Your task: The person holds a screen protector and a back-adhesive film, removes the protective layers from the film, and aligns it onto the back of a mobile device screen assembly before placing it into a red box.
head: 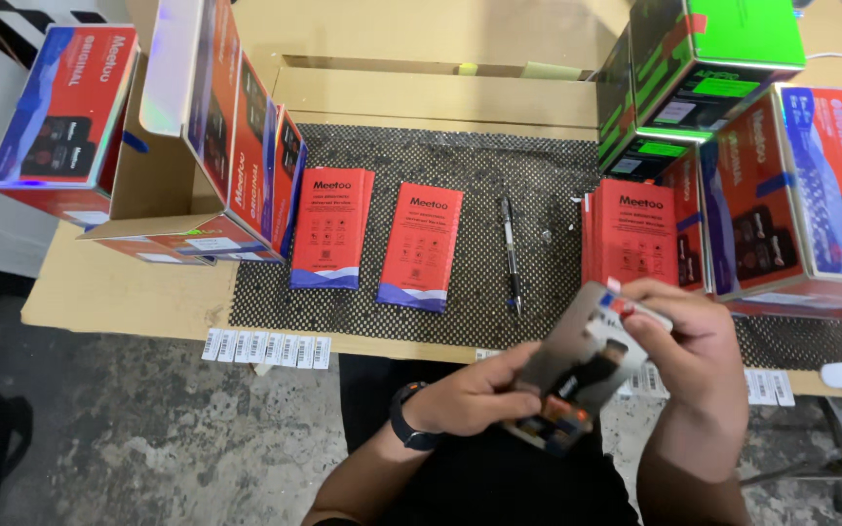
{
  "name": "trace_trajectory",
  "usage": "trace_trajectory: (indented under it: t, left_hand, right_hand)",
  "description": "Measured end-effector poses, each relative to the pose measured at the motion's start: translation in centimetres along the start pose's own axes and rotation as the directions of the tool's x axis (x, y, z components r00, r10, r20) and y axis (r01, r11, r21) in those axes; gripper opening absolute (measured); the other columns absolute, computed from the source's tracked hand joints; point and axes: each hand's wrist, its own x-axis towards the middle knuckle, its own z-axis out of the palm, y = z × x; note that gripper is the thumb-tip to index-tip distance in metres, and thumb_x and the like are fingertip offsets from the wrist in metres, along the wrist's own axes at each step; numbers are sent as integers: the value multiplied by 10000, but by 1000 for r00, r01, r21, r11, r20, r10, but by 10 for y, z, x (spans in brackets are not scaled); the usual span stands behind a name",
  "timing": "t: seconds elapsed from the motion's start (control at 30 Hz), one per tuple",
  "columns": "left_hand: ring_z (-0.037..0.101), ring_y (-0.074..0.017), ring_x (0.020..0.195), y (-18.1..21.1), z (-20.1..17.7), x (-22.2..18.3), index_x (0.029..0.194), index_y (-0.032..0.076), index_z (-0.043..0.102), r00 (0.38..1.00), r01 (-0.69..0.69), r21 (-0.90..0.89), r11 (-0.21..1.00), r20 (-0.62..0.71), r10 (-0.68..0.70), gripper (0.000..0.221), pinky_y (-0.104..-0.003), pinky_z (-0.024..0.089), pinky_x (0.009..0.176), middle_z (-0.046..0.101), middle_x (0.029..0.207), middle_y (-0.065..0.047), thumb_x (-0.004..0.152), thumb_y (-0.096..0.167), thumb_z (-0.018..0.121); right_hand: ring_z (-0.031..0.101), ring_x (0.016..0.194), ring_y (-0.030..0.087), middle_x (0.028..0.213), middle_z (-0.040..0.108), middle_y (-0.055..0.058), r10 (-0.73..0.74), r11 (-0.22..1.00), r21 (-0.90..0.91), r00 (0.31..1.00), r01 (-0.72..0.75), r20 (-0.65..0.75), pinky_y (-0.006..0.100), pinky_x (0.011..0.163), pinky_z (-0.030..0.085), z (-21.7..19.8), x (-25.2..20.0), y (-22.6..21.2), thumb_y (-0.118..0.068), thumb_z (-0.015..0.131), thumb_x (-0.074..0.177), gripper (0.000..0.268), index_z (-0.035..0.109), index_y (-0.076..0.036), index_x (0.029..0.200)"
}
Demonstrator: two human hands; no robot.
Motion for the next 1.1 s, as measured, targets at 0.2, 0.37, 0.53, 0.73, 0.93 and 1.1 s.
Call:
trace_trajectory:
  t: [0.2,0.37,0.53,0.73,0.93,1.1]
  left_hand:
    - [668,-163,1143,28,-8,3,1600,14,245,958,-166,189,968,-200,204,641,-319,551,1031,604,1317,-81,1052,126,558]
    - [695,-388,1135,112,35,28,1556,21,238,912,-281,208,937,-246,328,515,-492,569,1056,617,1325,-339,1095,148,430]
    - [586,-223,1340,106,14,41,1593,37,295,801,-312,549,775,-287,526,551,-373,524,1163,467,1540,-108,1068,59,461]
    - [548,-182,1344,80,-4,43,1616,-19,219,773,-372,410,832,-359,523,593,-327,426,1198,512,1487,-145,1059,-16,424]
    - [625,-111,1080,73,-14,46,1634,15,236,765,-356,429,830,-376,523,598,-280,505,1006,647,1237,-108,1067,4,427]
    - [646,-435,1171,67,-16,55,1610,22,253,649,-642,157,751,-411,640,616,-633,570,962,599,1321,-310,1029,-8,452]
  right_hand:
    - [666,1083,299,1466,516,307,-148,938,275,963,209,-225,343,834,597,20,8,-38,-369,669,878,773,364,30,1466]
    - [670,970,230,1246,484,181,-324,929,122,928,348,-184,291,787,663,31,14,-66,-182,637,954,449,493,48,1311]
    - [648,795,230,1199,450,190,-347,931,85,932,356,-103,404,1022,648,52,30,-92,-142,599,969,432,505,83,1325]
    - [669,918,223,1266,529,208,-232,966,93,969,239,-84,277,873,573,70,41,-75,-40,618,971,407,522,57,1354]
    - [619,868,172,946,581,128,-132,971,187,985,152,-113,227,703,545,71,45,-59,-6,571,998,458,470,54,1440]
    - [644,684,194,907,564,170,-225,949,205,969,242,-100,302,585,573,69,45,-36,125,634,857,477,559,157,1327]
